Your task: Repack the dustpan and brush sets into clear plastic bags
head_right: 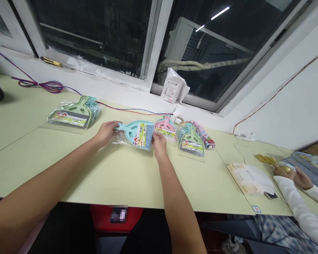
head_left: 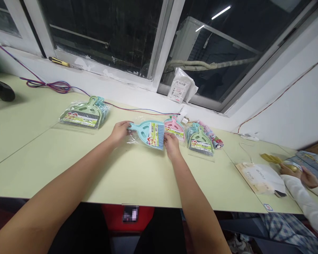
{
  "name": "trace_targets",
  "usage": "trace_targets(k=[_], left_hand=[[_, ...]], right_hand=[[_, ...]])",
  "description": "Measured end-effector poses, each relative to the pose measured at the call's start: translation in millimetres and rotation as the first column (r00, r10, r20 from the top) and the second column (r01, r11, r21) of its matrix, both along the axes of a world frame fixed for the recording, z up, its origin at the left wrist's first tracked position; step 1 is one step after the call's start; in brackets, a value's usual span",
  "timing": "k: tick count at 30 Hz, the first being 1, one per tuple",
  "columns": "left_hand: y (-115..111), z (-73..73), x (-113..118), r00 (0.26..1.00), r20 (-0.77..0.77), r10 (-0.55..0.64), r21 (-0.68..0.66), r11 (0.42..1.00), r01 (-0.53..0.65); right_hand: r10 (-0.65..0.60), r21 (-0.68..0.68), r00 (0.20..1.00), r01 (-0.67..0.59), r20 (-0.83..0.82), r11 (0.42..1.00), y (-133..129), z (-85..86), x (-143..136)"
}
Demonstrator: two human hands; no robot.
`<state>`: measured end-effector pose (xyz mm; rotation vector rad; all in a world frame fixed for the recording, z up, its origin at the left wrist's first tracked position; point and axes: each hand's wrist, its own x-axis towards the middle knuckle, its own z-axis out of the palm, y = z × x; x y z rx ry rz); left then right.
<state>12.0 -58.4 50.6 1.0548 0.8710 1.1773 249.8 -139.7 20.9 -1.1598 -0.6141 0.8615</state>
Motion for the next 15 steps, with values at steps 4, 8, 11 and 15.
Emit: trace_targets(k=[4, 8, 11, 15], left_hand=[[2, -0.1, -2, 0.999, -0.023, 0.040, 0.002, 0.999, -0.040], [7, -2.2, -6, 0.999, -0.042, 0.032, 0.025, 0.999, -0.031], [10, -2.5, -9, 0.996, -0.072, 0.049, 0.055, 0.997, -0.045], [11, -0.1, -13, 0.996, -0.070, 0.051, 0.053, 0.997, -0.047]], right_hand=[[0.023, 0.000, 1.000, -0.023, -0.018, 1.000, -1, 1.1, 2], [0.055, -0.025, 0.998, -0.056, -0.034, 0.998, -1, 3.6, 5], [0.043, -0.026, 0.999, -0.044, -0.028, 0.999, -4, 6.3, 10], [-0.001, -0.023, 1.000, 0.001, -0.011, 1.000, -7, 9.1, 16]])
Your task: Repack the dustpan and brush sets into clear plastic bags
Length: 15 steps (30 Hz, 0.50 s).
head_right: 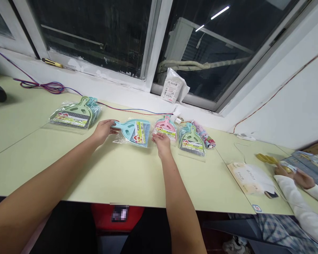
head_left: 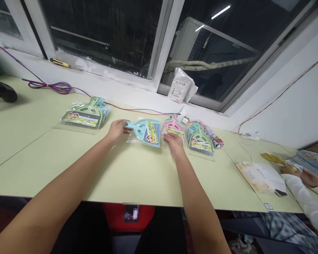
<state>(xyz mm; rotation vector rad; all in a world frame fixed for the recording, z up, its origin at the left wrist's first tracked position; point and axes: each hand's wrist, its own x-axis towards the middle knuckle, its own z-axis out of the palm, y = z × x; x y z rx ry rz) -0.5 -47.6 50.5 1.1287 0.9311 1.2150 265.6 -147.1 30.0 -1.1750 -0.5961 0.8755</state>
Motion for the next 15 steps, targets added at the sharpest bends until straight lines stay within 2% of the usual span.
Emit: trace_targets(k=[5, 8, 12, 15], left_hand=[[-1, 1.6, 0, 0.998, 0.057, 0.014, -0.027, 1.000, -0.012], [1, -0.6, 1, 0.997, 0.079, 0.015, -0.025, 1.000, -0.013], [3, -5.1, 2, 0.996, 0.089, 0.015, -0.021, 1.000, -0.013], [4, -8.4, 4, 0.996, 0.091, 0.004, -0.001, 1.000, -0.004]], right_hand=[[-0.039, -0.007, 0.997, 0.039, 0.061, 0.999, 1, -2.5, 4], [-0.069, -0.031, 0.974, 0.077, 0.217, 0.997, 0, -3.1, 5], [-0.207, 0.065, 0.796, 0.207, 0.568, 0.976, -10, 7.3, 2], [-0.163, 0.099, 0.727, 0.130, 0.667, 0.987, -21, 18.7, -8]])
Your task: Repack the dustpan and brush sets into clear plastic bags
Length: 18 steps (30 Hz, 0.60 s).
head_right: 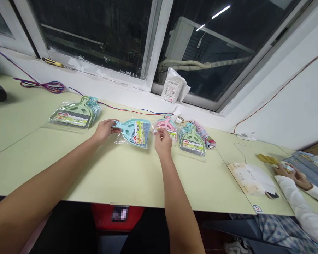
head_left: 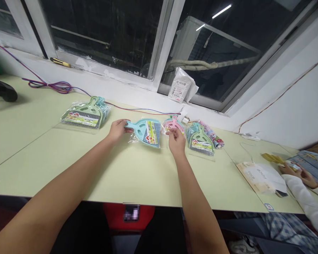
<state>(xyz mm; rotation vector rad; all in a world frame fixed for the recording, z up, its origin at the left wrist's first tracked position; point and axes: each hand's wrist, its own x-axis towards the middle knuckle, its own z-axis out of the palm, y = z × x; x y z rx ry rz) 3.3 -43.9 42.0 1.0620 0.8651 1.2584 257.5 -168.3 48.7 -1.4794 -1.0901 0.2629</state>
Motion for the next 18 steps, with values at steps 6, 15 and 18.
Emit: trace_targets(k=[6, 15, 18], left_hand=[[0, -5.4, 4, 1.000, 0.002, 0.020, 0.024, 1.000, -0.020], [-4, -4.2, 9, 0.999, 0.007, 0.035, 0.047, 0.998, -0.035], [-5, -3.1, 10, 0.999, 0.009, 0.046, 0.043, 0.998, -0.047]], right_hand=[[0.167, -0.130, 0.981, -0.154, 0.096, 0.979, -5, 0.9, -21], [0.126, -0.228, 0.992, -0.128, -0.020, 0.965, -1, -1.7, -21], [0.133, -0.239, 0.991, -0.130, -0.007, 0.962, -1, -2.6, -22]])
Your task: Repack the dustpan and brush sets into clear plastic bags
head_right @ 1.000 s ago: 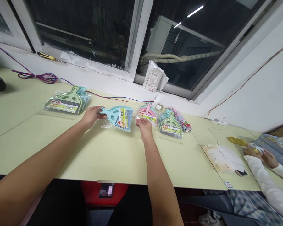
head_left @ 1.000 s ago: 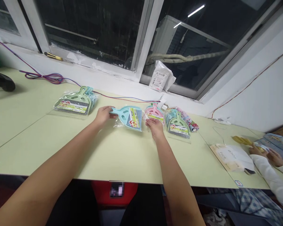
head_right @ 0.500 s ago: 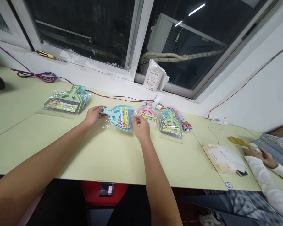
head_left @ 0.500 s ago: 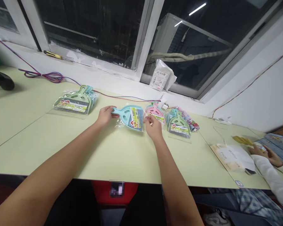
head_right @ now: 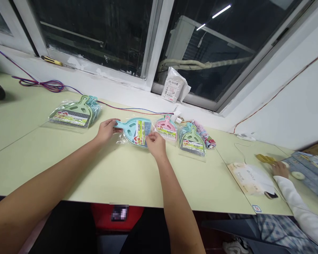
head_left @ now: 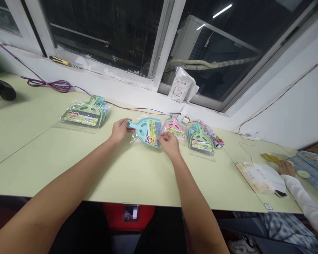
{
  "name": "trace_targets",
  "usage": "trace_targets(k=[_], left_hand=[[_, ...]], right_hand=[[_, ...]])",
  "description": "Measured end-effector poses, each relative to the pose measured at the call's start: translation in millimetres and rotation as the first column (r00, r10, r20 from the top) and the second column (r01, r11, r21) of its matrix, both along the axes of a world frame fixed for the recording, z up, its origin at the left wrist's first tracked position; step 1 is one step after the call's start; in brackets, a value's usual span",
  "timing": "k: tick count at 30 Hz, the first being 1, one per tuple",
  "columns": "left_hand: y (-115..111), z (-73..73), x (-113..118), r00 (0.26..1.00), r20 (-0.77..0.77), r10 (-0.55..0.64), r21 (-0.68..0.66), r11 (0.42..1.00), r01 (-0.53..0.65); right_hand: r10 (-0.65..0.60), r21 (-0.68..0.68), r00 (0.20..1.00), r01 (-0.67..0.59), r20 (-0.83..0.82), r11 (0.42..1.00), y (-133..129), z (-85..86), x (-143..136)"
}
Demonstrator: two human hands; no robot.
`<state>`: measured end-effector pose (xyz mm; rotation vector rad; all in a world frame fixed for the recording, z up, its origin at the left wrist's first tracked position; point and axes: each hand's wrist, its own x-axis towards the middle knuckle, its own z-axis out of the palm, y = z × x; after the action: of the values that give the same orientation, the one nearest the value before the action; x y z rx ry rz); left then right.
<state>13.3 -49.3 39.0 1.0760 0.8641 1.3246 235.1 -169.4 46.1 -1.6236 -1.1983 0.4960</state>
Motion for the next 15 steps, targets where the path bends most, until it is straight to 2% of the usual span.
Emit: trace_targets(k=[9, 15], left_hand=[[0.9, -1.6, 0.5, 1.000, 0.002, -0.004, -0.003, 1.000, 0.004], [-2.2, -4.6, 3.9, 0.999, -0.028, -0.047, 0.032, 0.998, 0.047]], right_hand=[[-0.013, -0.051, 0.999, 0.012, -0.032, 0.999, 5.0, -5.2, 0.3], [-0.029, -0.034, 0.989, 0.024, -0.144, 0.999, 6.1, -2.2, 3.6]])
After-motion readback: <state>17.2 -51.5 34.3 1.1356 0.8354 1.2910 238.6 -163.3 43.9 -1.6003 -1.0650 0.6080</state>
